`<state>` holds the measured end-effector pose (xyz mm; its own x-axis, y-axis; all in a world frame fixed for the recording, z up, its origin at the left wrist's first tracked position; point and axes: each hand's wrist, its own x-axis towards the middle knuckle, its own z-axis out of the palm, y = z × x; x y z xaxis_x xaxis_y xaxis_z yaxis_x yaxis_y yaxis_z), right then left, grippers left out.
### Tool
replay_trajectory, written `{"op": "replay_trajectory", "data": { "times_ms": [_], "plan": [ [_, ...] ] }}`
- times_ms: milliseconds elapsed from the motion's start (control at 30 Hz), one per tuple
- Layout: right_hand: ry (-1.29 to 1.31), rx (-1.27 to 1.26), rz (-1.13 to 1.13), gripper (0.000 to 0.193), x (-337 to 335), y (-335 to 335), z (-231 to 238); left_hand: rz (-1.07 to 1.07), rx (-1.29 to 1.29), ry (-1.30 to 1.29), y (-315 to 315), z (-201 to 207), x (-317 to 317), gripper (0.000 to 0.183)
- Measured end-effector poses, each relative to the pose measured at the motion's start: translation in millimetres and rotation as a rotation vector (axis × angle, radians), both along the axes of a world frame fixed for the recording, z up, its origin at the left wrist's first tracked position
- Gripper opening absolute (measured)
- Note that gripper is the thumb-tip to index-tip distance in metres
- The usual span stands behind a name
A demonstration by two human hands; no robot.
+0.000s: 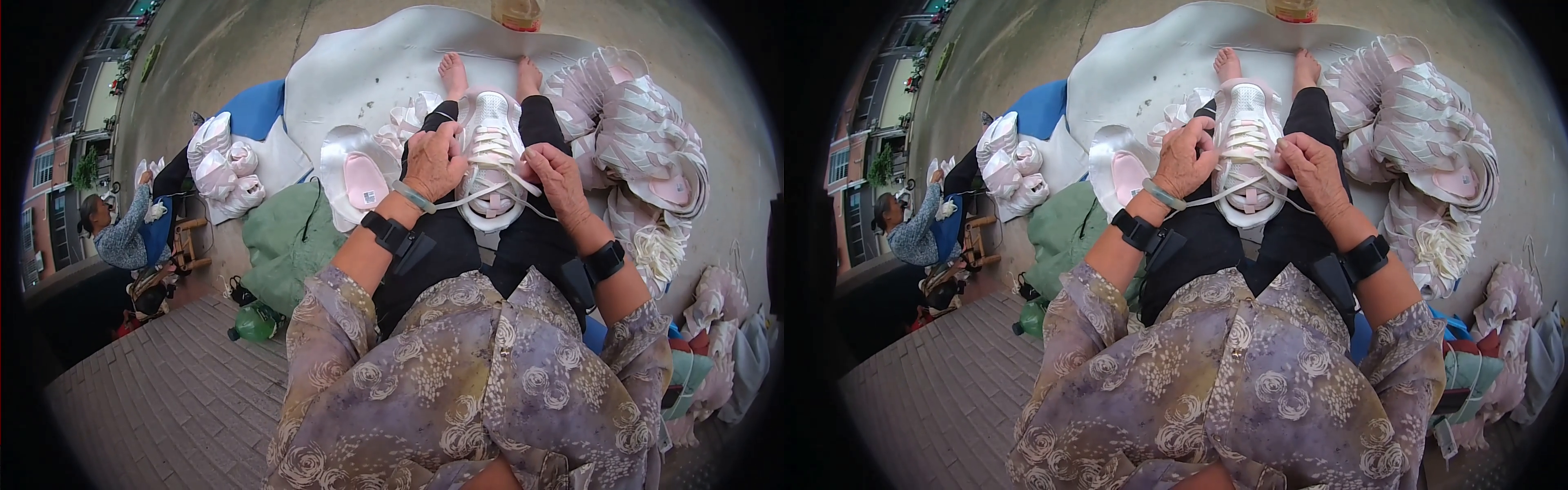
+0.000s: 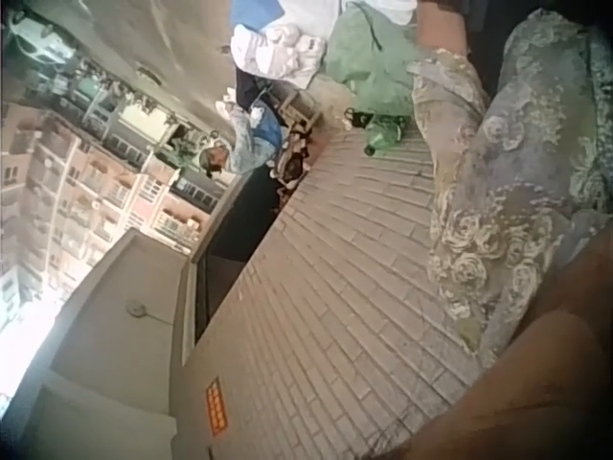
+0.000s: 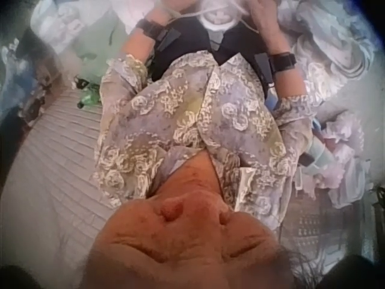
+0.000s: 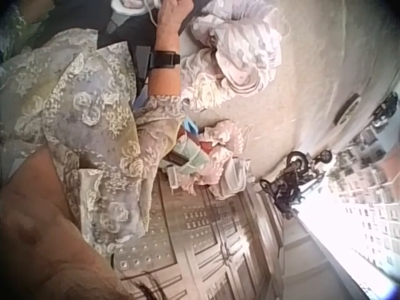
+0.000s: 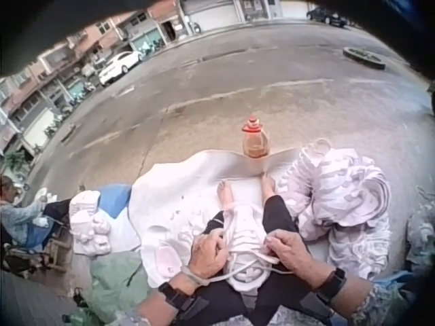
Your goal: The recorder is lacing a white sneaker while sitting on the floor.
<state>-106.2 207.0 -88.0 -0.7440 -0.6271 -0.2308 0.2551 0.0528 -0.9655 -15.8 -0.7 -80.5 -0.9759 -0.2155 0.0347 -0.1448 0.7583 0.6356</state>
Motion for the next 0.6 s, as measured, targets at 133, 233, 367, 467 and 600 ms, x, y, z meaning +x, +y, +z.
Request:
{"op": "replay_trajectory", "data": {
  "times_ms": [133, 233, 367, 467, 600],
  "plan": [
    [0.247, 0.170, 0.112, 0.017, -5, -5, -6, 0.035, 0.467, -0.138, 0, -1, 8, 0.023],
    [0.759, 0.402, 0.220, 0.016, -6, -10, 3, 0.059, 0.283, -0.005, 6, 5, 4, 0.020],
    [1.086, 0.693, 0.380, 0.017, 0, -17, 14, -0.016, 0.191, -0.127, 4, 11, 2, 0.019],
    [1.091, 0.689, 0.354, 0.016, -1, -19, 14, -0.161, -0.179, -0.032, 7, 15, 1, 0.022],
    [1.123, 0.691, 0.322, 0.015, 0, -21, 16, -0.094, 0.067, -0.092, 7, 15, -3, 0.015]
  ]
}}
